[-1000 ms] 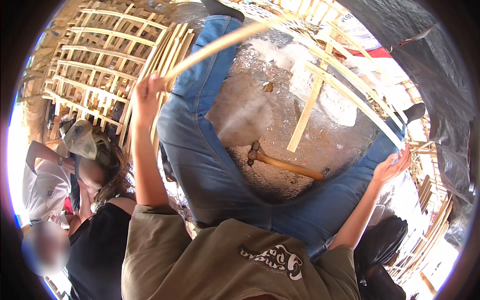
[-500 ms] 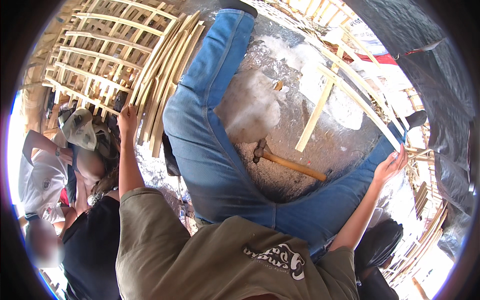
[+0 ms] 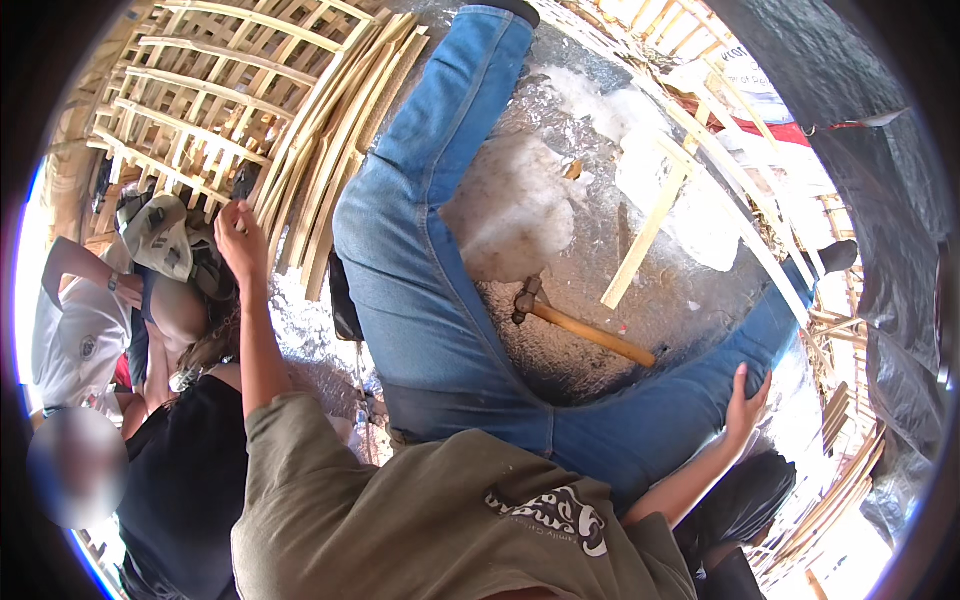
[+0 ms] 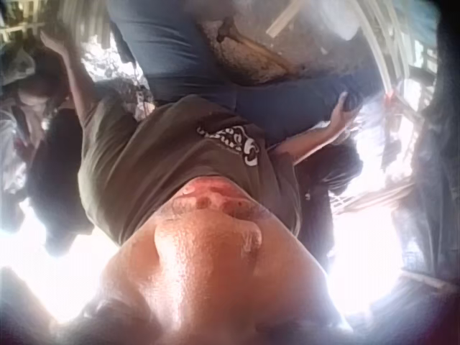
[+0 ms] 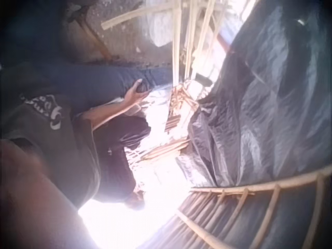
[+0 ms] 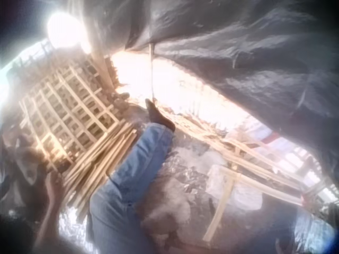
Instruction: The person sits on the ground and assembles a wooden frame by positioning thin wooden strips and securing them with a hammer and nails. The person repeatedly aligns the strips and hammers nails to fasten them together.
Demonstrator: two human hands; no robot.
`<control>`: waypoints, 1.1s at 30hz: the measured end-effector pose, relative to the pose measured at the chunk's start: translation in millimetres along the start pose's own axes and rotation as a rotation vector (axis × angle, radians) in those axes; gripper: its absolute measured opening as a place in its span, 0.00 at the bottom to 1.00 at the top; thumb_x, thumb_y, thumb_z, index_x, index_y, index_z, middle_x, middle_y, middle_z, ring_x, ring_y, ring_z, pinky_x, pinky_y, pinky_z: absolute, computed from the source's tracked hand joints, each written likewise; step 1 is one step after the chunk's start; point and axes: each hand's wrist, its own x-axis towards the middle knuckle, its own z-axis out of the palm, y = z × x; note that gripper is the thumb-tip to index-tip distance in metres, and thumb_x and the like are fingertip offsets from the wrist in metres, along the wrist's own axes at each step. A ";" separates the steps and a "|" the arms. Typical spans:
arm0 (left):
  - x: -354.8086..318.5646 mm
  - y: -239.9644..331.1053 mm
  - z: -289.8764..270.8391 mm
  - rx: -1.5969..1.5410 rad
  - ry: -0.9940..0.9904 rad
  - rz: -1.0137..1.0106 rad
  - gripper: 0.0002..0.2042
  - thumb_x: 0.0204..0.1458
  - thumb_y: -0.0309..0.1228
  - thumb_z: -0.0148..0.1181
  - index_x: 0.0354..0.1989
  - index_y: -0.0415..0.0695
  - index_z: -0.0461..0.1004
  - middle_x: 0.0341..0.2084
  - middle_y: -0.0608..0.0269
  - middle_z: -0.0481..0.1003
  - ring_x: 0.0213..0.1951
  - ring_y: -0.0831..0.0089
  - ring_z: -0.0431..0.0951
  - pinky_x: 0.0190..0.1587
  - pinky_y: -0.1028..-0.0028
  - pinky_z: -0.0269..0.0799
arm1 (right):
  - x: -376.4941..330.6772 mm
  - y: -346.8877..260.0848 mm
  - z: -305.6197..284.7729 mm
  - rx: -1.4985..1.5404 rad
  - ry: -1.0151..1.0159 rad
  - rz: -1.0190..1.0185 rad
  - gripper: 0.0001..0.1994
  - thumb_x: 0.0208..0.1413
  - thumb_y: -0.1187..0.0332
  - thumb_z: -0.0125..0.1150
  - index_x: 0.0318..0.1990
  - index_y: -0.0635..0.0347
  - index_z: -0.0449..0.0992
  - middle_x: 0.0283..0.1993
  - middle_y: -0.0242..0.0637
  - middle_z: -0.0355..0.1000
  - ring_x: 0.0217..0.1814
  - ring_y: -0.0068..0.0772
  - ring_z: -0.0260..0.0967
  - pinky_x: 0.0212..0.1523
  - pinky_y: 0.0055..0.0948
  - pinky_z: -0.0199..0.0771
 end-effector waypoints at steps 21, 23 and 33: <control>-52.7 212.2 -19.3 -0.487 -0.497 -0.088 0.19 0.69 0.37 0.48 0.59 0.36 0.75 0.53 0.44 0.77 0.55 0.53 0.78 0.59 0.62 0.71 | -18.7 -2.7 18.2 0.053 0.104 -0.138 0.23 0.69 0.58 0.51 0.69 0.50 0.67 0.69 0.50 0.66 0.69 0.58 0.62 0.70 0.49 0.59; -50.4 185.8 -6.6 -0.710 -0.545 -0.221 0.20 0.70 0.38 0.46 0.60 0.36 0.74 0.54 0.47 0.78 0.55 0.58 0.79 0.59 0.64 0.71 | -22.8 -2.0 18.5 0.084 0.144 -0.181 0.23 0.70 0.58 0.50 0.69 0.50 0.68 0.69 0.49 0.66 0.69 0.59 0.63 0.70 0.49 0.60; -64.6 22.8 12.3 0.363 -0.240 -0.079 0.14 0.61 0.35 0.55 0.51 0.44 0.77 0.49 0.50 0.78 0.49 0.46 0.78 0.48 0.53 0.76 | -34.3 -3.8 20.0 0.152 0.261 -0.200 0.24 0.69 0.55 0.52 0.66 0.57 0.70 0.68 0.52 0.67 0.69 0.57 0.64 0.70 0.44 0.60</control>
